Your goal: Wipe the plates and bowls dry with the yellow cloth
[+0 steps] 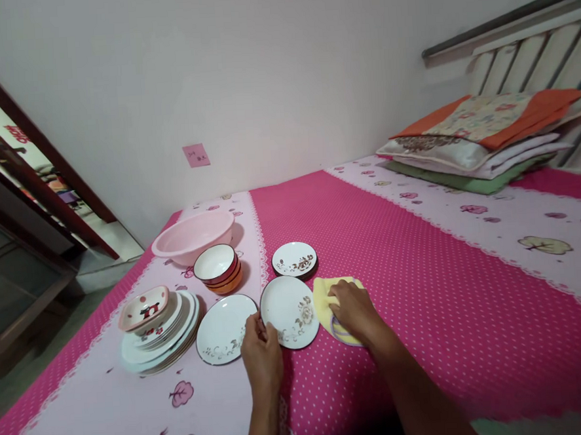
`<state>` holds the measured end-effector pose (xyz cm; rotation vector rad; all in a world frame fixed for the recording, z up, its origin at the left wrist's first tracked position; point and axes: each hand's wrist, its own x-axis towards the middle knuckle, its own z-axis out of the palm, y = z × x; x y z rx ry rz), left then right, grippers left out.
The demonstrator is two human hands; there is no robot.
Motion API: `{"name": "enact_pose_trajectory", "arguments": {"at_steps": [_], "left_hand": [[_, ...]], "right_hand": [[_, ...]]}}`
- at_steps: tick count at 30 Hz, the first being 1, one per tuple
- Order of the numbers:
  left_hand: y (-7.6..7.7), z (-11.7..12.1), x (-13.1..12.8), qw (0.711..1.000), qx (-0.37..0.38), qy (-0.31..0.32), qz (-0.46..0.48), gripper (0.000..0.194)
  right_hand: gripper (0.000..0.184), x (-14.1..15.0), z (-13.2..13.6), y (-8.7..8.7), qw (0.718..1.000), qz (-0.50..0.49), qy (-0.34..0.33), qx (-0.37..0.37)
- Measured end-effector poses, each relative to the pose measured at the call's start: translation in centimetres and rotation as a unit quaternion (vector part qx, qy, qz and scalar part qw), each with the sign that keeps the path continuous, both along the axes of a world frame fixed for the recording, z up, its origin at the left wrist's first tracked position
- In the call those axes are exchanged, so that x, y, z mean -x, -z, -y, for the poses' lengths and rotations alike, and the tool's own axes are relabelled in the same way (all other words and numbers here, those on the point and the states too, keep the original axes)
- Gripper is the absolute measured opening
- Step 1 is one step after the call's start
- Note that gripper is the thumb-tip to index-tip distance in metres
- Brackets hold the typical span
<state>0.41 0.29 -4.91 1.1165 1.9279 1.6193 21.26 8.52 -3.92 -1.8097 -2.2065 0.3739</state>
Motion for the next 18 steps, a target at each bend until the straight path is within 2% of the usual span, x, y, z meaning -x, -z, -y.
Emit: {"name": "enact_pose_trajectory", "arguments": {"at_steps": [2, 4, 7, 10, 13, 16, 18], "left_hand": [[-0.4, 0.2, 0.7, 1.0, -0.012, -0.026, -0.001, 0.031], [-0.5, 0.1, 1.3, 0.998, -0.032, -0.047, 0.037, 0.039], [0.0, -0.2, 1.7, 0.985, -0.057, -0.063, 0.148, 0.047], [0.4, -0.9, 1.5, 0.956, -0.061, -0.073, 0.278, 0.047], [0.3, -2.0, 1.2, 0.935, -0.057, -0.065, 0.344, 0.035], [-0.3, -3.7, 1.3, 0.93, -0.042, -0.06, 0.361, 0.013], [-0.8, -4.9, 1.6, 0.926, -0.025, -0.056, 0.372, 0.009]], "right_hand": [[0.026, 0.5, 0.0, 0.0, 1.0, 0.0, 0.003, -0.002], [0.025, 1.2, 0.0, 0.0, 1.0, -0.005, 0.011, -0.002], [0.027, 2.1, 0.1, 0.0, 0.999, -0.018, 0.029, -0.003], [0.029, 2.3, 0.1, -0.2, 0.999, -0.032, 0.033, -0.002], [0.027, 2.2, 0.1, -0.3, 0.999, -0.043, 0.028, -0.001], [0.026, 2.2, 0.1, -0.3, 0.998, -0.048, 0.028, -0.004], [0.027, 2.3, 0.2, -0.2, 0.998, -0.048, 0.032, -0.008]]}}
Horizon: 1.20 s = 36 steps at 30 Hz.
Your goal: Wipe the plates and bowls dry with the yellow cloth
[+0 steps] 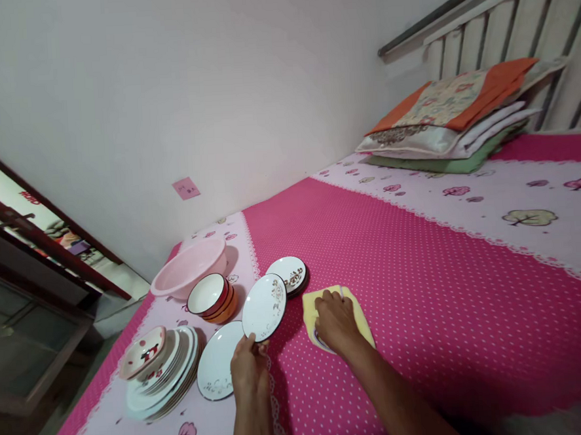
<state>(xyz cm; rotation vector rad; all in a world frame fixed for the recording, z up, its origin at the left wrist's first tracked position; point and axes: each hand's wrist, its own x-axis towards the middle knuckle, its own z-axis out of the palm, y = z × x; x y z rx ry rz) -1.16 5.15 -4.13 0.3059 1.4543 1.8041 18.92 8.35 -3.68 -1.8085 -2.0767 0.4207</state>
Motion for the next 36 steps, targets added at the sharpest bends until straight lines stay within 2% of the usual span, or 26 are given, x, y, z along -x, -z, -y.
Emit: {"name": "enact_pose_trajectory", "arguments": {"at_steps": [11, 17, 23, 28, 36], "left_hand": [[-1.9, -5.0, 1.5, 0.998, 0.043, 0.015, -0.042, 0.017], [-2.5, -6.9, 2.2, 0.991, 0.08, 0.067, -0.087, 0.022], [-2.7, -10.1, 2.3, 0.98, 0.111, 0.104, -0.125, 0.033], [-3.1, -12.5, 2.4, 0.967, 0.129, 0.147, -0.162, 0.032], [-3.2, -14.6, 3.7, 0.938, 0.143, 0.219, -0.227, 0.03]], "right_hand": [[0.029, 0.4, -0.3, 0.3, 1.0, -0.006, 0.004, -0.01], [0.031, 0.4, -0.1, 0.2, 1.0, -0.009, 0.001, -0.01], [0.031, 0.6, -0.4, 0.5, 1.0, -0.007, 0.007, -0.006], [0.03, 0.7, -0.5, 0.9, 1.0, -0.012, 0.014, -0.014], [0.03, 0.8, -0.6, 1.2, 1.0, -0.014, 0.017, -0.016]]}}
